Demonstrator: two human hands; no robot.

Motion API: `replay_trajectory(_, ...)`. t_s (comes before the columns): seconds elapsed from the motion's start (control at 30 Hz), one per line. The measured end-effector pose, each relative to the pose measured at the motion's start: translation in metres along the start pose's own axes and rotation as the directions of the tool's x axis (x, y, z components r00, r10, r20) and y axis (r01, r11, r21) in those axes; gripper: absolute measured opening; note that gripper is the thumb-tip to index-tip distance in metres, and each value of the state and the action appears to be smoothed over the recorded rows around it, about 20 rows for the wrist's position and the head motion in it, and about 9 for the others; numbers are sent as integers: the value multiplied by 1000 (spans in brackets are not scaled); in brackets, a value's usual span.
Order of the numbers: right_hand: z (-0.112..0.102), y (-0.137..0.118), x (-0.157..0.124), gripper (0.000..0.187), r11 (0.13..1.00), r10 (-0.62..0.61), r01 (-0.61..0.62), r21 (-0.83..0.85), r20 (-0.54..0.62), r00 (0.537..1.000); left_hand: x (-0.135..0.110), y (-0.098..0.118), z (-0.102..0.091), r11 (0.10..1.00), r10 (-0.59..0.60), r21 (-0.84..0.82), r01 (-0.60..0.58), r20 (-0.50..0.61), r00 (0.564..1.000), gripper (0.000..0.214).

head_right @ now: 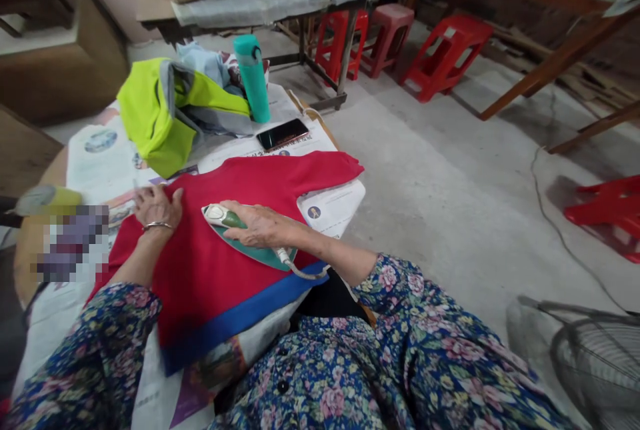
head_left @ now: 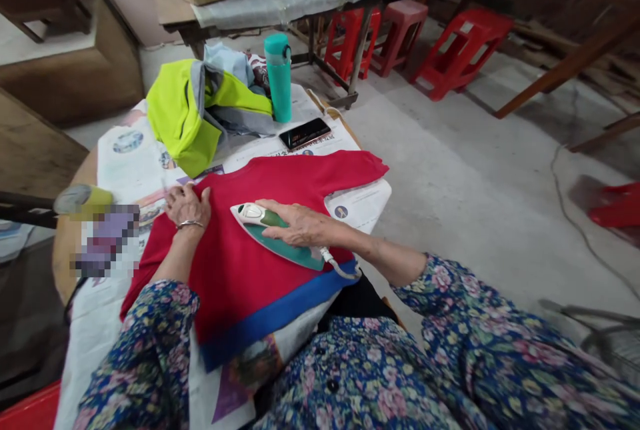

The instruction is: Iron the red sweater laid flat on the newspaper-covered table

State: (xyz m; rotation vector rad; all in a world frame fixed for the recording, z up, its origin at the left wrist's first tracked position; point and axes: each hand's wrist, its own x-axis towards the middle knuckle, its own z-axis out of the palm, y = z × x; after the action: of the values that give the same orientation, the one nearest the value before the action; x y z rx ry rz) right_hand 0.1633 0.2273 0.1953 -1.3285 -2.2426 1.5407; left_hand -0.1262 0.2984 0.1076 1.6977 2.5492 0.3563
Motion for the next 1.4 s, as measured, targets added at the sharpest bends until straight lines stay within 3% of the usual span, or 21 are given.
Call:
replay_trajectory(0.1,-3,-3,0,82,994,1,-6,109,50,999,-2,-15,-10,1000,18,-2,-18,41,999,55)
replay_trajectory(0.2,-4,-4,2,82,985,-20,15,170,28,999,0,-19,-14,998,54,8,-55,55,997,49)
replay_trajectory(0.47,9,-15,18,77,994,48,-39,97,-90,995,2,-20,-12,1000,26,12,-25,-41,999,46)
replay_trajectory(0.57,13,-20,21,76,996,63,-55,67,-129,990,-6,-13,-3,976,212,-43,-215,-72,975,60)
replay_trajectory(0.63,14,-22,22,78,995,71,-59,77,-150,986,-13,-8,6,921,379,-95,-379,-20,925,61)
replay_trajectory(0.7,16,-21,23,78,993,73,-57,101,-170,983,-19,-6,14,889,451,-120,-442,69,890,59)
replay_trajectory(0.83,19,-17,24,80,990,74,-48,135,-190,979,-18,-12,15,948,319,-49,-316,192,928,66)
replay_trajectory(1.03,22,-22,16,74,991,124,-104,89,-252,960,-15,-10,7,982,185,-8,-188,227,956,77)
replay_trajectory(1.17,24,-23,19,69,991,115,-92,98,-262,958,-49,-20,15,972,226,17,-236,231,947,84)
replay_trajectory(1.4,15,-19,32,67,952,77,-36,303,-125,989,-165,-45,38,891,436,50,-451,179,882,85)
